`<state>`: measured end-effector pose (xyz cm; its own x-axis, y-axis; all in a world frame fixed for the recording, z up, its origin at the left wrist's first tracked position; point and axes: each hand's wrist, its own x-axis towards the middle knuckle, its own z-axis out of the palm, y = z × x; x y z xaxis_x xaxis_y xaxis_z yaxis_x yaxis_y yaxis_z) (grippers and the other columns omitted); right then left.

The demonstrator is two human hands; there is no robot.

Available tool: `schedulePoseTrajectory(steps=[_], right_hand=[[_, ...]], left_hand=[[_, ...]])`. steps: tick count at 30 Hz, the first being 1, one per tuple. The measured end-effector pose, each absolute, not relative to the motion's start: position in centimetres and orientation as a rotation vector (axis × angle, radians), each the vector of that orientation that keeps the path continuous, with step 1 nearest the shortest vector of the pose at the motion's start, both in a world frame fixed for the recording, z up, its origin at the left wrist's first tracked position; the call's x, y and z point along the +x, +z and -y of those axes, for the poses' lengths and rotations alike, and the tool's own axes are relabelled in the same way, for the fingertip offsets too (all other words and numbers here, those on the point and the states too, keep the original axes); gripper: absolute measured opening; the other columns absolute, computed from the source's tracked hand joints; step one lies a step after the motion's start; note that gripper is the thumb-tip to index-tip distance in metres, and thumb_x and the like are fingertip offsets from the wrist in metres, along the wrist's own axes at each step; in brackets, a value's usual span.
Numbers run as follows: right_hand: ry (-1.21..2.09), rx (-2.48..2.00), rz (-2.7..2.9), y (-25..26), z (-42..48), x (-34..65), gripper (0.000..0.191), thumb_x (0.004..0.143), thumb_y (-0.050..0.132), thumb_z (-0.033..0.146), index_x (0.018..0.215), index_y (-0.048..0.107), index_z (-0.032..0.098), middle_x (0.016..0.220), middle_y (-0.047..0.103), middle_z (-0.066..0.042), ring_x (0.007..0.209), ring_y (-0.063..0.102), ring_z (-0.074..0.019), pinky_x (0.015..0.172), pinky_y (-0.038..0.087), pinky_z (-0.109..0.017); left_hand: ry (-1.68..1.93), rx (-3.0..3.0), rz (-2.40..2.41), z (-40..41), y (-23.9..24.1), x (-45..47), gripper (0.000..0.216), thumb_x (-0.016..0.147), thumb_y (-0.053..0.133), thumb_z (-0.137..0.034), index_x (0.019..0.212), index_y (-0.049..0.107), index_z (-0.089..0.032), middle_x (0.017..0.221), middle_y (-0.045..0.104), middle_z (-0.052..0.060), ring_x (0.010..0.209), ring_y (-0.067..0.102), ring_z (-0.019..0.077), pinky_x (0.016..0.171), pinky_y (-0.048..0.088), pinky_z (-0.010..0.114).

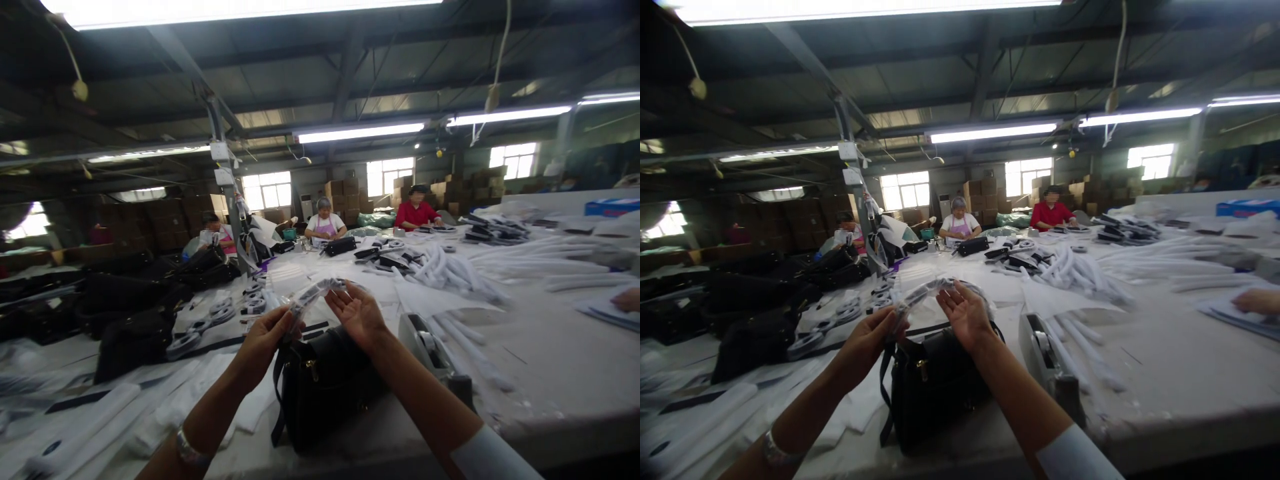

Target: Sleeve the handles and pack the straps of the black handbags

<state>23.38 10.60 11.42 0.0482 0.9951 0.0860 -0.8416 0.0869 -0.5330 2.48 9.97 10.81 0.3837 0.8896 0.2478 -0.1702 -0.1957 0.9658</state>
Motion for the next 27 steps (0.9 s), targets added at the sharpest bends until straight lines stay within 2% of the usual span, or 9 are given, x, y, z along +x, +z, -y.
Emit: schedulePoseTrajectory(steps=[4, 6, 11, 13, 16, 19, 22, 25, 27], right_hand=[[1.502, -0.386, 0.549, 14.8, -9.0, 26.4, 0.024, 0.092, 0.050, 0.026, 0.097, 0.067, 0.010, 0.108, 0.072, -0.014, 0.106, 0.067, -0.0213, 0.097, 0.053, -0.034], [1.485, -0.477, 0.694, 15.7, -8.1, 27.8, 0.024, 0.094, 0.048, 0.022, 0.100, 0.068, 0.010, 0.114, 0.072, -0.012, 0.105, 0.067, -0.0202, 0.094, 0.055, -0.032], [1.364, -0.852, 1.014, 15.2, -7.2, 30.1, 0.014, 0.089, 0.063, 0.020, 0.088, 0.072, 0.009, 0.085, 0.077, -0.011, 0.076, 0.073, -0.0171, 0.076, 0.059, -0.026], [1.367, -0.865, 0.991, 14.8, -7.0, 30.5, 0.016, 0.090, 0.063, 0.023, 0.085, 0.071, 0.010, 0.081, 0.077, -0.010, 0.076, 0.074, -0.0181, 0.078, 0.059, -0.030], [1.372, -0.804, 0.968, 15.1, -6.9, 30.6, 0.027, 0.098, 0.050, 0.032, 0.086, 0.068, 0.016, 0.092, 0.077, -0.008, 0.091, 0.073, -0.0176, 0.090, 0.056, -0.035], [1.099, -1.026, 1.258, 15.5, -7.3, 31.3, 0.045, 0.097, 0.042, 0.052, 0.086, 0.069, 0.018, 0.098, 0.076, -0.009, 0.095, 0.071, -0.0199, 0.086, 0.058, -0.035], [0.769, -1.329, 1.509, 15.5, -7.8, 33.0, 0.058, 0.082, 0.055, 0.069, 0.070, 0.072, 0.015, 0.080, 0.077, -0.013, 0.073, 0.072, -0.0229, 0.063, 0.059, -0.030], [0.657, -1.390, 1.544, 15.0, -7.6, 34.7, 0.059, 0.078, 0.058, 0.071, 0.065, 0.072, 0.015, 0.067, 0.074, -0.011, 0.060, 0.070, -0.0216, 0.051, 0.054, -0.029], [0.520, -1.406, 1.529, 14.4, -7.1, 35.3, 0.056, 0.083, 0.053, 0.068, 0.071, 0.072, 0.016, 0.068, 0.073, -0.009, 0.062, 0.069, -0.0211, 0.056, 0.055, -0.030]], left_hand=[[0.982, 1.633, -0.700, -10.3, 10.4, 1.9, 0.031, 0.085, 0.066, -0.045, 0.096, 0.071, -0.016, 0.080, 0.068, 0.003, 0.070, 0.057, 0.0130, 0.065, 0.043, 0.022], [0.932, 1.729, -0.735, -10.4, 10.1, 1.8, 0.031, 0.085, 0.066, -0.045, 0.088, 0.071, -0.015, 0.077, 0.067, 0.003, 0.071, 0.057, 0.0145, 0.066, 0.043, 0.023], [0.917, 1.732, -0.756, -10.3, 9.1, 1.4, 0.031, 0.083, 0.067, -0.046, 0.083, 0.071, -0.015, 0.074, 0.067, 0.002, 0.072, 0.057, 0.0160, 0.070, 0.042, 0.024], [0.886, 1.739, -0.754, -10.0, 9.0, 1.4, 0.031, 0.084, 0.066, -0.046, 0.085, 0.071, -0.016, 0.076, 0.068, 0.002, 0.075, 0.058, 0.0171, 0.072, 0.043, 0.025], [0.864, 1.779, -0.777, -9.7, 9.3, 1.6, 0.030, 0.085, 0.064, -0.046, 0.085, 0.071, -0.017, 0.076, 0.068, 0.002, 0.077, 0.059, 0.0181, 0.074, 0.043, 0.026], [0.861, 1.786, -0.799, -9.5, 9.6, 1.8, 0.030, 0.085, 0.064, -0.046, 0.087, 0.072, -0.018, 0.076, 0.067, 0.002, 0.077, 0.059, 0.0183, 0.075, 0.043, 0.027], [0.880, 1.765, -0.810, -9.4, 9.4, 1.7, 0.030, 0.085, 0.064, -0.047, 0.089, 0.072, -0.019, 0.075, 0.067, 0.001, 0.077, 0.059, 0.0183, 0.075, 0.044, 0.027], [0.903, 1.740, -0.828, -9.4, 9.1, 1.5, 0.030, 0.086, 0.062, -0.047, 0.087, 0.072, -0.019, 0.074, 0.066, 0.001, 0.077, 0.058, 0.0181, 0.075, 0.044, 0.027], [0.923, 1.738, -0.836, -9.4, 8.9, 1.4, 0.030, 0.087, 0.061, -0.047, 0.085, 0.071, -0.019, 0.076, 0.065, 0.002, 0.078, 0.057, 0.0185, 0.075, 0.043, 0.027]])
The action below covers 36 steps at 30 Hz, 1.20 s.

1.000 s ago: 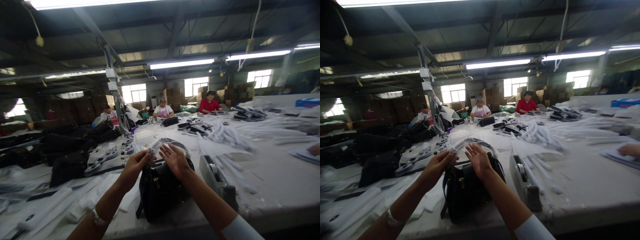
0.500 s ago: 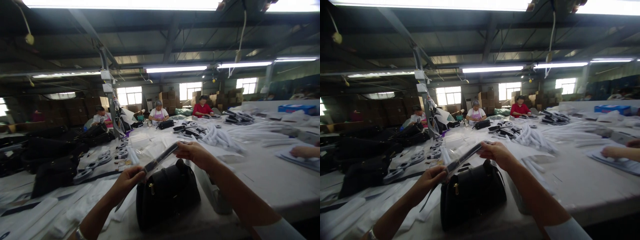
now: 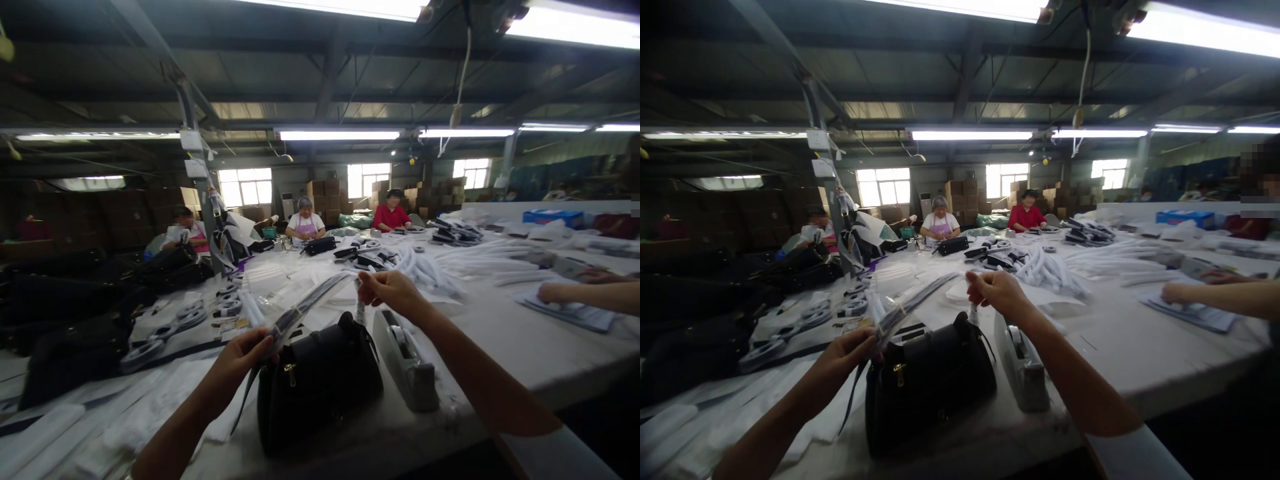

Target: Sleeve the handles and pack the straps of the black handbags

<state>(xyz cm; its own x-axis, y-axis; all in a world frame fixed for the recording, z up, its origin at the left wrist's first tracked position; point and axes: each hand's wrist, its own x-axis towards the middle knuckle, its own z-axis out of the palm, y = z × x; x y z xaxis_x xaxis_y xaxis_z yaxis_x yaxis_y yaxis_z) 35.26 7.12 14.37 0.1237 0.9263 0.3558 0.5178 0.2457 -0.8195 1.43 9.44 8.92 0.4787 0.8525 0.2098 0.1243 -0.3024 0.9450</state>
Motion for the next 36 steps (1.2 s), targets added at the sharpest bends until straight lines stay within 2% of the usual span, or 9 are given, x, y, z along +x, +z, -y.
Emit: schedulePoseTrajectory(steps=[3, 7, 10, 13, 17, 23, 28, 31, 36], right_hand=[[0.283, -1.409, 1.495, 12.8, -6.6, 35.3, 0.037, 0.080, 0.066, 0.054, 0.095, 0.071, 0.020, 0.089, 0.074, -0.008, 0.083, 0.070, -0.0246, 0.074, 0.056, -0.037], [0.165, -1.408, 1.508, 10.1, -7.2, 34.4, 0.064, 0.070, 0.077, 0.042, 0.128, 0.055, 0.025, 0.125, 0.064, -0.009, 0.105, 0.065, -0.0287, 0.087, 0.053, -0.043], [0.174, -1.447, 1.551, 9.2, -8.0, 33.6, 0.041, 0.077, 0.070, 0.041, 0.114, 0.065, 0.024, 0.107, 0.073, -0.008, 0.092, 0.069, -0.0280, 0.080, 0.053, -0.039], [0.150, -1.435, 1.606, 10.0, -8.4, 32.8, 0.019, 0.086, 0.059, 0.036, 0.090, 0.072, 0.022, 0.086, 0.076, -0.006, 0.085, 0.069, -0.0256, 0.076, 0.051, -0.034], [0.035, -1.388, 1.663, 13.3, -8.2, 31.5, 0.018, 0.087, 0.053, 0.025, 0.090, 0.070, 0.021, 0.089, 0.075, -0.006, 0.085, 0.067, -0.0245, 0.076, 0.046, -0.032], [-0.057, -1.293, 1.865, 16.6, -7.8, 29.7, 0.024, 0.086, 0.054, 0.020, 0.104, 0.069, 0.025, 0.095, 0.074, -0.005, 0.091, 0.066, -0.0243, 0.081, 0.044, -0.030], [-0.053, -1.296, 1.882, 14.5, -8.2, 31.9, 0.044, 0.083, 0.051, 0.008, 0.121, 0.063, 0.027, 0.112, 0.072, -0.006, 0.103, 0.065, -0.0251, 0.092, 0.044, -0.035], [-0.001, -1.320, 1.855, 11.9, -8.3, 33.9, 0.049, 0.078, 0.053, 0.005, 0.121, 0.064, 0.026, 0.111, 0.072, -0.006, 0.105, 0.065, -0.0257, 0.094, 0.045, -0.038], [0.135, -1.347, 1.829, 7.7, -8.3, 34.8, 0.042, 0.070, 0.062, 0.007, 0.107, 0.071, 0.024, 0.103, 0.076, -0.006, 0.098, 0.069, -0.0270, 0.090, 0.050, -0.039]], left_hand=[[0.945, 1.738, -0.824, -9.5, 8.6, 1.4, 0.030, 0.088, 0.060, -0.046, 0.085, 0.071, -0.018, 0.082, 0.067, 0.003, 0.083, 0.057, 0.0193, 0.077, 0.043, 0.027], [0.955, 1.710, -0.804, -9.4, 8.2, 1.3, 0.029, 0.087, 0.063, -0.046, 0.090, 0.072, -0.018, 0.087, 0.068, 0.003, 0.088, 0.058, 0.0204, 0.081, 0.043, 0.027], [0.953, 1.658, -0.780, -9.3, 8.8, 1.3, 0.038, 0.086, 0.062, -0.051, 0.102, 0.071, -0.018, 0.089, 0.071, 0.005, 0.088, 0.061, 0.0216, 0.082, 0.045, 0.030], [0.949, 1.544, -0.744, -9.1, 11.1, 2.2, 0.064, 0.085, 0.048, -0.068, 0.125, 0.062, -0.019, 0.098, 0.073, 0.009, 0.089, 0.066, 0.0260, 0.079, 0.048, 0.034], [0.825, 1.706, -0.789, -8.7, 15.4, 4.8, 0.073, 0.083, 0.046, -0.072, 0.130, 0.058, -0.017, 0.088, 0.076, 0.010, 0.080, 0.069, 0.0267, 0.066, 0.048, 0.031], [0.742, 1.766, -0.661, -9.3, 18.1, 8.3, 0.049, 0.083, 0.058, -0.062, 0.086, 0.068, -0.014, 0.080, 0.072, 0.006, 0.061, 0.062, 0.0159, 0.058, 0.045, 0.025], [0.652, 1.802, -0.642, -9.6, 16.4, 6.7, 0.041, 0.082, 0.063, -0.056, 0.073, 0.061, -0.016, 0.056, 0.057, -0.003, 0.046, 0.047, 0.0087, 0.045, 0.032, 0.020], [0.706, 1.798, -0.704, -9.7, 14.6, 3.7, 0.043, 0.084, 0.060, -0.057, 0.079, 0.064, -0.014, 0.057, 0.056, -0.002, 0.046, 0.045, 0.0080, 0.045, 0.030, 0.019], [1.036, 1.595, -0.639, -10.2, 11.7, 0.1, 0.046, 0.074, 0.076, -0.049, 0.102, 0.069, -0.014, 0.062, 0.056, -0.002, 0.054, 0.047, 0.0077, 0.049, 0.036, 0.017]])
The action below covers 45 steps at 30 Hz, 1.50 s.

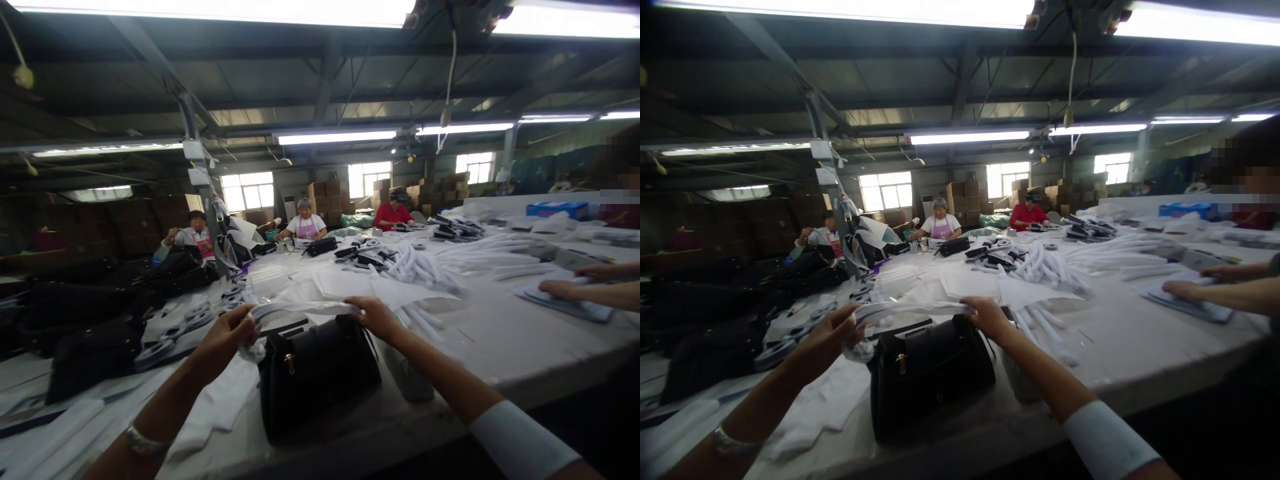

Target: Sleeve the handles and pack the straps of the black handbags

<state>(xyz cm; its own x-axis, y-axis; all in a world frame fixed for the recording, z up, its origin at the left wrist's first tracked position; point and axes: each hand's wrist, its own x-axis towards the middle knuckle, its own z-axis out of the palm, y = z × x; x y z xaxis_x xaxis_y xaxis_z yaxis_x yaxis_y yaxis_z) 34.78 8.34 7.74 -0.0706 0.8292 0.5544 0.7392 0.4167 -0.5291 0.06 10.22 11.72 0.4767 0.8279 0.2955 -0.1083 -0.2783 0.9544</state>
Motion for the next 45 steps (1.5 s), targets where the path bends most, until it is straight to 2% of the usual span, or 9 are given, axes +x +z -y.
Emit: schedulePoseTrajectory(steps=[5, 12, 18, 21, 25, 28, 36, 42, 45], right_hand=[[0.235, -1.328, 1.812, 6.2, -9.0, 34.0, 0.035, 0.078, 0.066, 0.027, 0.113, 0.069, 0.025, 0.098, 0.077, -0.004, 0.091, 0.070, -0.0252, 0.085, 0.052, -0.037], [0.215, -1.380, 1.732, 6.6, -8.7, 34.4, 0.026, 0.087, 0.056, 0.038, 0.098, 0.073, 0.022, 0.086, 0.075, -0.005, 0.085, 0.069, -0.0263, 0.083, 0.052, -0.039], [-0.066, -1.281, 1.508, 7.1, -5.3, 30.8, 0.043, 0.089, 0.059, 0.039, 0.131, 0.054, 0.028, 0.133, 0.058, -0.008, 0.129, 0.046, -0.0292, 0.111, 0.031, -0.047], [-0.030, -1.130, 1.680, 6.6, -3.1, 26.4, 0.025, 0.093, 0.054, 0.037, 0.115, 0.064, 0.032, 0.111, 0.069, -0.006, 0.109, 0.060, -0.0263, 0.099, 0.044, -0.040], [0.190, -1.305, 2.003, 5.5, -2.3, 20.8, 0.044, 0.085, 0.065, 0.047, 0.122, 0.063, 0.025, 0.102, 0.074, -0.012, 0.094, 0.068, -0.0340, 0.083, 0.049, -0.043], [0.221, -1.420, 2.145, 5.5, -3.3, 19.5, 0.032, 0.089, 0.059, 0.036, 0.114, 0.069, 0.020, 0.097, 0.076, -0.015, 0.089, 0.070, -0.0352, 0.077, 0.049, -0.041], [0.395, -1.318, 2.368, 8.0, -4.5, 24.0, 0.013, 0.086, 0.059, 0.025, 0.079, 0.070, 0.023, 0.073, 0.073, -0.003, 0.066, 0.066, -0.0232, 0.059, 0.040, -0.030], [0.420, -1.431, 2.095, 8.0, -3.5, 22.0, 0.021, 0.089, 0.059, 0.043, 0.095, 0.070, 0.026, 0.087, 0.075, -0.004, 0.081, 0.069, -0.0249, 0.070, 0.044, -0.031], [0.399, -1.492, 2.033, 7.8, -3.7, 20.9, 0.020, 0.087, 0.062, 0.038, 0.101, 0.067, 0.025, 0.092, 0.075, -0.004, 0.086, 0.069, -0.0254, 0.074, 0.045, -0.033]], left_hand=[[1.323, 1.233, -0.518, -10.6, 11.1, 1.0, 0.063, 0.069, 0.084, -0.040, 0.126, 0.062, -0.025, 0.071, 0.063, -0.003, 0.067, 0.059, 0.0100, 0.064, 0.048, 0.018], [1.262, 1.361, -0.528, -10.5, 11.3, 3.1, 0.059, 0.075, 0.079, -0.035, 0.130, 0.059, -0.030, 0.123, 0.067, 0.005, 0.098, 0.064, 0.0180, 0.089, 0.050, 0.030], [1.070, 1.638, -0.726, -10.9, 8.8, 1.7, 0.036, 0.078, 0.073, -0.047, 0.094, 0.076, -0.015, 0.123, 0.066, 0.014, 0.094, 0.066, 0.0253, 0.086, 0.049, 0.036], [1.120, 1.560, -0.713, -10.8, 8.0, 2.0, 0.038, 0.074, 0.077, -0.044, 0.098, 0.076, -0.015, 0.111, 0.072, 0.013, 0.092, 0.066, 0.0250, 0.085, 0.049, 0.036], [1.184, 1.500, -0.727, -10.4, 8.1, 3.5, 0.033, 0.069, 0.082, -0.039, 0.090, 0.076, -0.014, 0.078, 0.074, 0.006, 0.074, 0.065, 0.0197, 0.072, 0.048, 0.030], [1.217, 1.490, -0.733, -10.2, 8.9, 4.3, 0.025, 0.069, 0.082, -0.037, 0.075, 0.074, -0.014, 0.068, 0.070, 0.002, 0.064, 0.061, 0.0153, 0.063, 0.044, 0.026], [1.114, 1.538, -0.633, -9.1, 8.6, 2.6, 0.030, 0.076, 0.077, -0.037, 0.096, 0.074, -0.015, 0.090, 0.074, 0.007, 0.087, 0.065, 0.0220, 0.082, 0.047, 0.032], [1.093, 1.676, -0.663, -9.2, 7.6, 2.9, 0.022, 0.080, 0.073, -0.034, 0.092, 0.074, -0.015, 0.083, 0.072, 0.002, 0.081, 0.064, 0.0200, 0.074, 0.048, 0.028], [1.139, 1.697, -0.682, -9.5, 7.6, 3.1, 0.021, 0.077, 0.075, -0.032, 0.090, 0.074, -0.015, 0.083, 0.071, 0.002, 0.081, 0.065, 0.0205, 0.073, 0.050, 0.028]])
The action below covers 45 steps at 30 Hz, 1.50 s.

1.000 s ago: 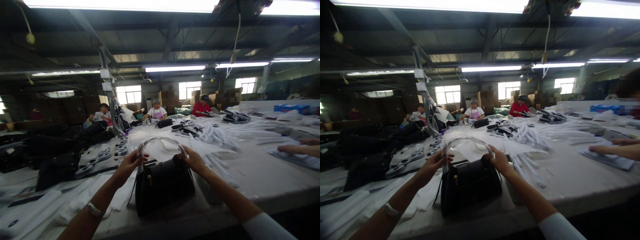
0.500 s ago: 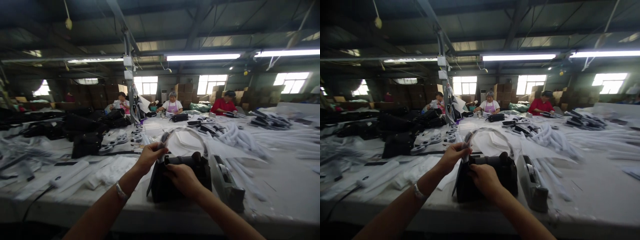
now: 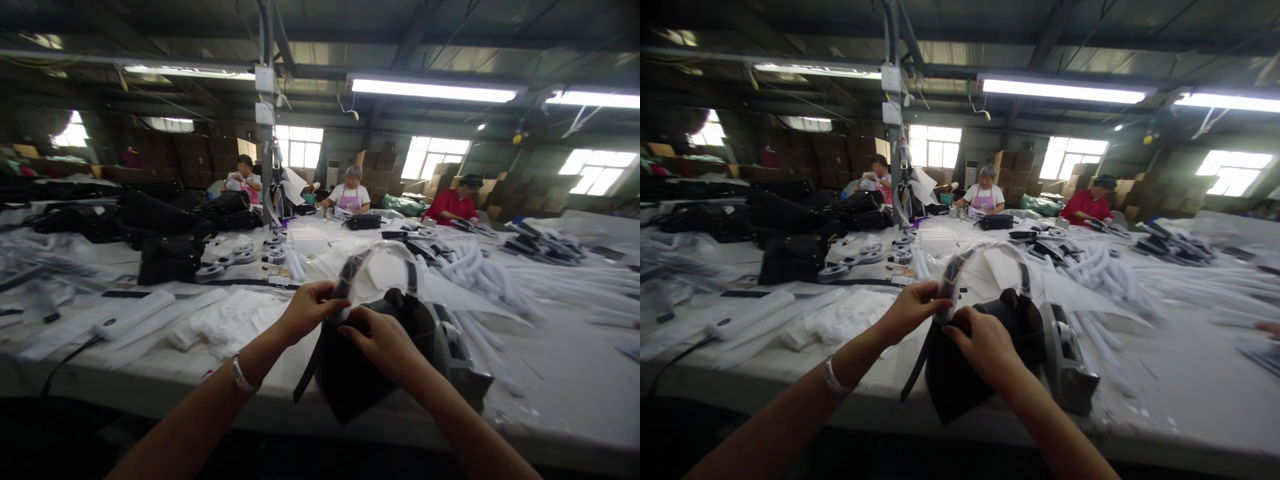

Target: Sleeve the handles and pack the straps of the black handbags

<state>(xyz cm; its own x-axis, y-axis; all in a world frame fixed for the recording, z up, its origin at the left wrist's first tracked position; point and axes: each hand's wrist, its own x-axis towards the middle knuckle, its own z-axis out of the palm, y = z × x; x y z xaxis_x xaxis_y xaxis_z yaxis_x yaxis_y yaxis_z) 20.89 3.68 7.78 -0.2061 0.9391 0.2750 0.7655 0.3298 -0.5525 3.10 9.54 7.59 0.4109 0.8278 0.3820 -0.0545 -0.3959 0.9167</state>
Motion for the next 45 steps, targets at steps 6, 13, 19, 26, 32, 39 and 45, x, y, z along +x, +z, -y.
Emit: schedulePoseTrajectory(steps=[6, 13, 19, 26, 32, 39, 45], right_hand=[[0.345, -1.427, 2.043, 7.4, -4.0, 20.2, 0.033, 0.085, 0.065, 0.038, 0.115, 0.060, 0.025, 0.097, 0.071, -0.004, 0.084, 0.066, -0.0223, 0.072, 0.045, -0.031], [0.303, -1.511, 1.944, 8.2, -4.8, 19.0, 0.036, 0.087, 0.058, 0.049, 0.069, 0.066, 0.019, 0.062, 0.067, -0.003, 0.060, 0.062, -0.0190, 0.055, 0.037, -0.028], [0.562, -1.553, 1.760, 8.0, -5.8, 20.0, 0.042, 0.087, 0.057, 0.052, 0.068, 0.069, 0.017, 0.060, 0.067, -0.002, 0.059, 0.062, -0.0185, 0.052, 0.038, -0.026], [0.514, -1.548, 1.838, 8.1, -5.2, 20.4, 0.042, 0.086, 0.059, 0.053, 0.068, 0.070, 0.016, 0.059, 0.067, -0.002, 0.059, 0.062, -0.0186, 0.052, 0.037, -0.026], [0.728, -1.450, 1.913, 8.3, -4.5, 21.0, 0.027, 0.083, 0.066, 0.043, 0.082, 0.074, 0.018, 0.074, 0.075, -0.001, 0.069, 0.067, -0.0205, 0.056, 0.043, -0.025], [0.750, -1.455, 1.839, 7.4, -4.7, 21.4, 0.031, 0.083, 0.065, 0.045, 0.078, 0.073, 0.016, 0.070, 0.073, -0.003, 0.066, 0.066, -0.0204, 0.053, 0.042, -0.025], [0.953, -1.348, 1.764, 6.5, -4.6, 22.0, 0.030, 0.081, 0.069, 0.044, 0.085, 0.075, 0.015, 0.074, 0.074, -0.002, 0.067, 0.065, -0.0183, 0.055, 0.044, -0.023]], left_hand=[[1.324, 1.789, -0.814, -7.9, 4.7, 1.6, 0.026, 0.084, 0.068, -0.031, 0.109, 0.072, -0.023, 0.114, 0.066, 0.006, 0.104, 0.062, 0.0226, 0.082, 0.053, 0.029], [1.312, 1.506, -0.977, -4.5, 0.9, 1.8, 0.023, 0.084, 0.068, -0.034, 0.103, 0.063, -0.021, 0.098, 0.067, 0.003, 0.094, 0.064, 0.0197, 0.077, 0.053, 0.028], [1.254, 1.435, -0.944, -4.1, 1.3, 2.5, 0.019, 0.079, 0.072, -0.027, 0.095, 0.065, -0.019, 0.091, 0.068, 0.001, 0.085, 0.065, 0.0176, 0.076, 0.051, 0.026], [1.295, 1.277, -0.919, -3.9, 1.5, 3.0, 0.019, 0.076, 0.075, -0.027, 0.092, 0.070, -0.017, 0.092, 0.073, 0.004, 0.092, 0.067, 0.0203, 0.085, 0.050, 0.028], [1.343, 1.209, -0.921, -3.9, 1.6, 3.6, 0.020, 0.075, 0.077, -0.028, 0.093, 0.073, -0.018, 0.092, 0.076, 0.005, 0.091, 0.068, 0.0204, 0.084, 0.051, 0.027], [1.386, 1.263, -0.968, -4.3, 1.9, 4.2, 0.017, 0.073, 0.078, -0.026, 0.087, 0.074, -0.017, 0.084, 0.076, 0.003, 0.083, 0.070, 0.0189, 0.078, 0.053, 0.026], [1.290, 1.350, -0.963, -4.0, 2.0, 3.6, 0.018, 0.078, 0.074, -0.028, 0.092, 0.073, -0.017, 0.088, 0.076, 0.005, 0.085, 0.070, 0.0200, 0.077, 0.053, 0.026]])
